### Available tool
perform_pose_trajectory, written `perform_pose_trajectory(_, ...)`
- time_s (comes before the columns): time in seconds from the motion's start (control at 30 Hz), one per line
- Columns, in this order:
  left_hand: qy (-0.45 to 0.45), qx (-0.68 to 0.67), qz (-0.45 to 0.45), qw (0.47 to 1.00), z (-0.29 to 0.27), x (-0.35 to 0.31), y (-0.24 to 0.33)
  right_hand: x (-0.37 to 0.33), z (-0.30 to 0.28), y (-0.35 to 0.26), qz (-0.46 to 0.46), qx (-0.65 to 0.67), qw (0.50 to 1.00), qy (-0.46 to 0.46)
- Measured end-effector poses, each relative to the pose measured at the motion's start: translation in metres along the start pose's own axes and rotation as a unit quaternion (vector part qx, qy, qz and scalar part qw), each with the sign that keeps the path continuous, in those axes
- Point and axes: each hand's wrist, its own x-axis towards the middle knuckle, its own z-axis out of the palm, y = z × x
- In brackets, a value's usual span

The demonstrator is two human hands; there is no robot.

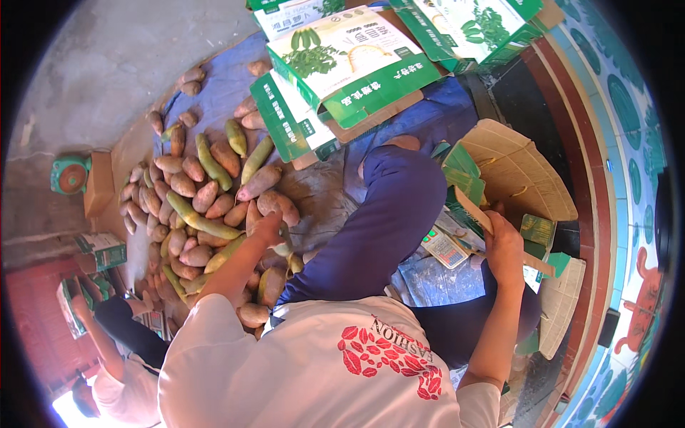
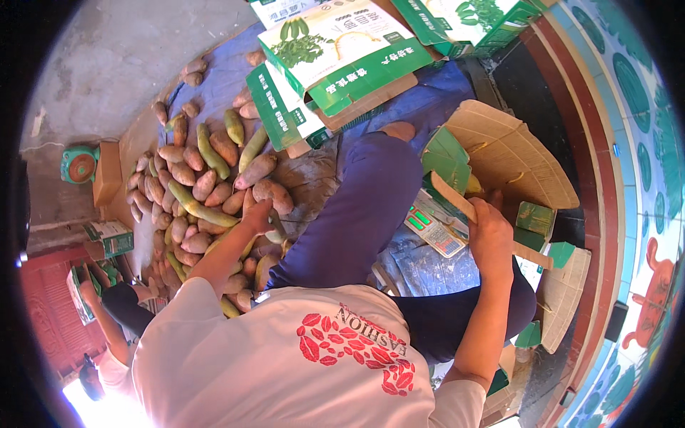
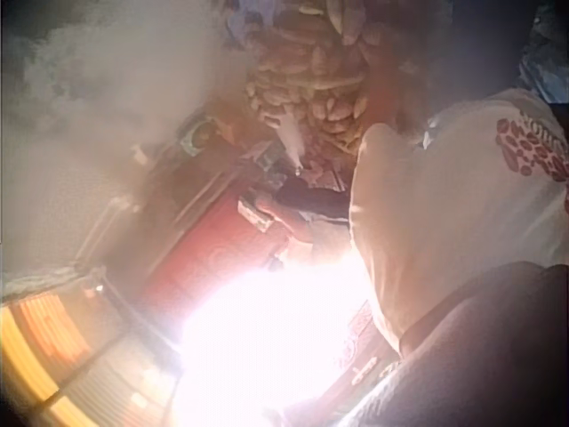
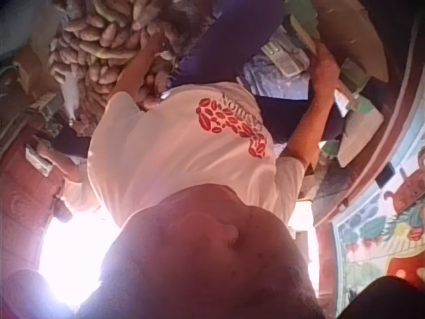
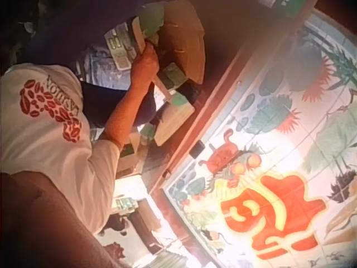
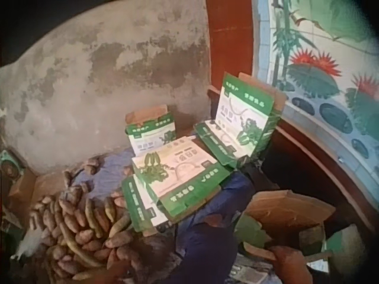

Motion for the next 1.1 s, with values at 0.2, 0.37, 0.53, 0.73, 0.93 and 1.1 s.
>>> perform_pose_trajectory(0.2, 0.22, -0.126, -0.031, 0.967, -0.072, -0.004, 0.023, -0.01, 0.0, 0.005, -0.047, -0.017, 0.998, 0.027)
perform_pose_trajectory(0.37, 0.451, -0.235, 0.075, 0.857, -0.146, -0.023, 0.056, -0.021, 0.005, -0.002, -0.041, -0.047, 0.998, 0.019)
perform_pose_trajectory(0.53, 0.511, -0.331, 0.136, 0.781, -0.232, -0.049, 0.109, -0.029, -0.01, 0.002, -0.044, -0.006, 0.998, 0.036)
perform_pose_trajectory(0.73, 0.463, -0.443, 0.28, 0.715, -0.286, -0.07, 0.205, -0.039, -0.03, 0.018, 0.016, 0.027, 0.998, 0.052)
perform_pose_trajectory(0.93, 0.324, -0.379, 0.34, 0.797, -0.271, -0.045, 0.304, -0.048, -0.03, 0.021, 0.023, 0.031, 0.999, 0.004)
perform_pose_trajectory(1.1, 0.242, -0.331, 0.362, 0.837, -0.233, -0.014, 0.371, -0.048, -0.031, 0.023, 0.023, 0.076, 0.997, -0.002)
